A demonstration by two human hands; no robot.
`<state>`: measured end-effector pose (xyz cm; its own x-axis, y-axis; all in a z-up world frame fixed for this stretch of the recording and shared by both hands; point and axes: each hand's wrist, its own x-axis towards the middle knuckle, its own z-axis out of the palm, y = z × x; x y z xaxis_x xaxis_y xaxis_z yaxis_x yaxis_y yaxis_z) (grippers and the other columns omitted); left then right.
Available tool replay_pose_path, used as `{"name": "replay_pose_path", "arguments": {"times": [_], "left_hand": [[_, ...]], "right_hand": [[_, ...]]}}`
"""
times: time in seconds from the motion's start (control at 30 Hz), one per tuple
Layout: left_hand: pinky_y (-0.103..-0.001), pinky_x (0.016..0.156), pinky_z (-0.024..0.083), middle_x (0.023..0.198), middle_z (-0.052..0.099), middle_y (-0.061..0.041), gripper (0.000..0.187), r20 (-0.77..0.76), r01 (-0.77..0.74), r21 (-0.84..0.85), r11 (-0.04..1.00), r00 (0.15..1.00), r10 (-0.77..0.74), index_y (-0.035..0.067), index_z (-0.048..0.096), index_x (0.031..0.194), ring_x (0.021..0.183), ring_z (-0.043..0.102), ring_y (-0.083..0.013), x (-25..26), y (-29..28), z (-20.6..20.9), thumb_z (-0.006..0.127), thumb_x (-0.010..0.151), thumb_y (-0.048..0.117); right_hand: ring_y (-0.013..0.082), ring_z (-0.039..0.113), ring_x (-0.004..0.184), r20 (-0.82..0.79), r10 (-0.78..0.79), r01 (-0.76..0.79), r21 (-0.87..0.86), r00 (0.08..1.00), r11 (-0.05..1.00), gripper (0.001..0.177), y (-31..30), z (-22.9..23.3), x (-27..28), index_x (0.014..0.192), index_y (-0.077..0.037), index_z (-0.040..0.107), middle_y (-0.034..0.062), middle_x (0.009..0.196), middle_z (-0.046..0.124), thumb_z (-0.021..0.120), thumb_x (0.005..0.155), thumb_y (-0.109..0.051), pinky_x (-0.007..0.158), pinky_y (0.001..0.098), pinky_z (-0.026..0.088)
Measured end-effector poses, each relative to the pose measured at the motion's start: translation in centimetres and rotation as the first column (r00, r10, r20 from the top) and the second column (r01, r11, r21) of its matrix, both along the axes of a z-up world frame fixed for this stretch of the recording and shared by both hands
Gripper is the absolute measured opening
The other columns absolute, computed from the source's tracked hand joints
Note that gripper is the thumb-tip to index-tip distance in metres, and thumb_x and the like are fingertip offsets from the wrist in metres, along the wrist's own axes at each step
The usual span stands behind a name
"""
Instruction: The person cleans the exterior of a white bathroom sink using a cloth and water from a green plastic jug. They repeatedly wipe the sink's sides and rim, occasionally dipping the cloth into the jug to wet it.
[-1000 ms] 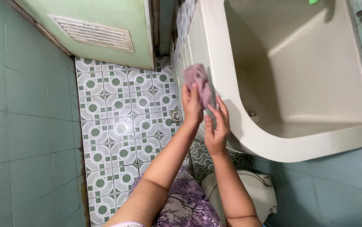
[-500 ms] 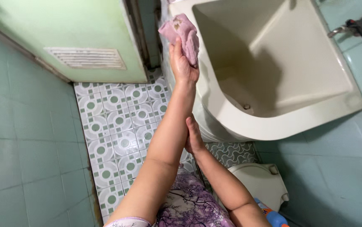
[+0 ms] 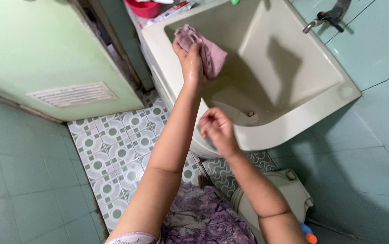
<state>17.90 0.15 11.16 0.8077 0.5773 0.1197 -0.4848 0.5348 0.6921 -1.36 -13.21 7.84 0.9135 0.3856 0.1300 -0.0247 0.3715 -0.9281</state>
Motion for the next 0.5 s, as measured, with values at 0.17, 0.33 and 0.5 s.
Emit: {"name": "replay_pose_path", "arguments": {"times": [0.17, 0.33, 0.5], "left_hand": [[-0.045, 0.084, 0.059, 0.123, 0.056, -0.024, 0.059, -0.386, 0.265, -0.036, 0.964, 0.885, -0.258, 0.000, 0.035, 0.134, 0.103, 0.064, -0.0312, 4.1, -1.8, -0.9, 0.063, 0.090, 0.029], [-0.044, 0.082, 0.059, 0.114, 0.059, -0.016, 0.058, -0.450, 0.399, -0.001, 0.917, 0.819, -0.356, 0.007, 0.037, 0.134, 0.099, 0.065, -0.0280, 10.2, -2.8, -3.3, 0.054, 0.092, 0.045], [-0.043, 0.079, 0.061, 0.117, 0.067, -0.018, 0.048, -0.423, 0.393, -0.007, 0.920, 0.832, -0.359, 0.006, 0.057, 0.129, 0.097, 0.070, -0.0285, 19.2, -4.1, -8.1, 0.048, 0.092, 0.035]], "right_hand": [[0.0086, 0.059, 0.075, 0.065, -0.271, 0.270, 0.020, 0.960, 0.963, 0.010, -4.5, 4.2, 11.9, 0.109, -0.004, 0.063, 0.0020, 0.089, 0.063, 0.063, 0.106, -0.014, 0.069, 0.0246, 0.051], [0.0073, 0.059, 0.075, 0.064, -0.343, 0.349, -0.170, 0.937, 0.922, 0.013, -6.6, 5.0, 22.0, 0.110, -0.004, 0.065, -0.0006, 0.089, 0.063, 0.062, 0.104, -0.016, 0.065, 0.0241, 0.050], [0.0063, 0.055, 0.074, 0.121, -0.326, 0.347, -0.254, 0.938, 0.903, 0.014, -7.2, 3.2, 30.9, 0.112, -0.005, 0.065, -0.0023, 0.089, 0.062, 0.062, 0.105, -0.017, 0.063, 0.0230, 0.047]]}}
